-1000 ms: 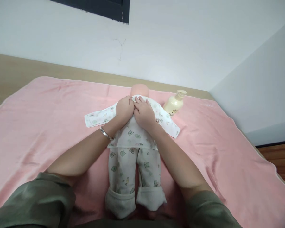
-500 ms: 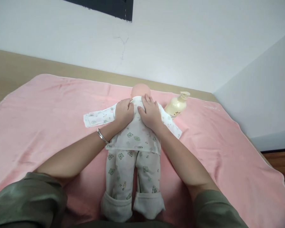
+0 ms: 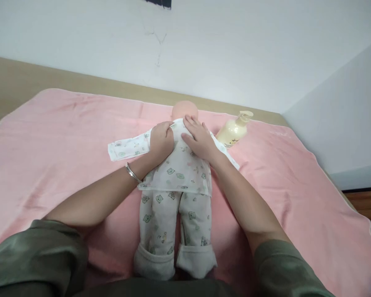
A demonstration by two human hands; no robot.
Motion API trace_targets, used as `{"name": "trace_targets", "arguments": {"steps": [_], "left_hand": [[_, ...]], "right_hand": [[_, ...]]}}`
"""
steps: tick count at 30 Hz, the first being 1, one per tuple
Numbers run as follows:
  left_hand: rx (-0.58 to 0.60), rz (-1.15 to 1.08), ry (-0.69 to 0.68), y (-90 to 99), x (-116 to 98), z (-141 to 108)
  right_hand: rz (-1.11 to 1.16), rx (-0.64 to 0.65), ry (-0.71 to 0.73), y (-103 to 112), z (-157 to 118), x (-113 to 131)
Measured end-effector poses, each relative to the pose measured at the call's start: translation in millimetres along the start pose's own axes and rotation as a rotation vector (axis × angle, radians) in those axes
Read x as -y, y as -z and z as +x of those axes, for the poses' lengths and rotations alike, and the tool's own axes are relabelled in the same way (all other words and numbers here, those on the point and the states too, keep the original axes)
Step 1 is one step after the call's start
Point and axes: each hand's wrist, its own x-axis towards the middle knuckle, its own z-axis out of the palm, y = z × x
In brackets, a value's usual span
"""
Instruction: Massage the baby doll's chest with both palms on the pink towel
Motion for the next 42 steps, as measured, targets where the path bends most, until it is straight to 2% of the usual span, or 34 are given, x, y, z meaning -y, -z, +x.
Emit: {"name": "trace_targets", "arguments": {"steps": [3,5,7,9,12,15,17,19,22,24,26,29,33,36,39,42], "left_hand": [[0.0,-0.019,0.022,-0.7,1.3,0.7],[-0.002,-0.045,0.046,-0.2,2.6,0.7],[-0.008,-0.061,0.058,0.7,3.5,0.5],[-0.018,-0.069,0.058,1.6,3.7,0.3],[-0.017,-0.061,0.029,1.7,3.5,0.3],[-0.017,-0.047,-0.001,0.4,3.9,0.9],[-0.018,-0.048,0.002,-0.5,4.4,1.2],[-0.019,-0.052,0.018,-0.9,4.7,1.1],[-0.014,-0.053,0.045,-0.3,4.4,0.4],[-0.004,-0.044,0.051,0.6,4.3,0.4],[0.008,-0.017,0.039,1.6,4.3,1.6],[0.033,0.052,-0.019,2.9,2.7,3.6],[0.078,0.216,-0.146,2.8,-7.1,-3.9],[0.057,0.333,-0.261,0.1,-15.4,-17.2],[0.034,0.344,-0.343,-0.7,-16.9,-21.5],[0.124,0.314,-0.302,3.4,-12.8,-9.0]], "right_hand": [[-0.129,-0.169,-0.188,-12.7,-21.0,30.2],[-0.205,-0.189,-0.106,-24.2,-39.6,57.6],[-0.218,-0.161,0.012,-29.8,-48.4,70.9],[-0.174,-0.115,0.12,-26.4,-42.5,61.7],[-0.046,-0.025,0.222,-11.6,-17.5,20.1],[0.017,-0.063,0.062,-2.4,-2.9,-7.1],[-0.025,-0.13,-0.074,-6.0,-8.6,-0.9],[-0.104,-0.215,-0.144,-16.1,-23.7,20.2],[-0.175,-0.259,0.007,-31.2,-47.1,53.1],[-0.177,-0.23,0.11,-33.8,-52.3,60.9],[-0.13,-0.17,0.17,-29.7,-46.2,53.3],[-0.012,-0.083,0.181,-18.3,-25.3,23.5],[0.055,-0.107,-0.088,-6.9,-4.8,-6.0],[-0.003,-0.078,-0.158,-1.1,-7.2,-0.7],[-0.165,-0.082,-0.146,1.5,-23.6,21.5],[-0.365,-0.134,-0.124,-2.0,-42.5,43.5]]}}
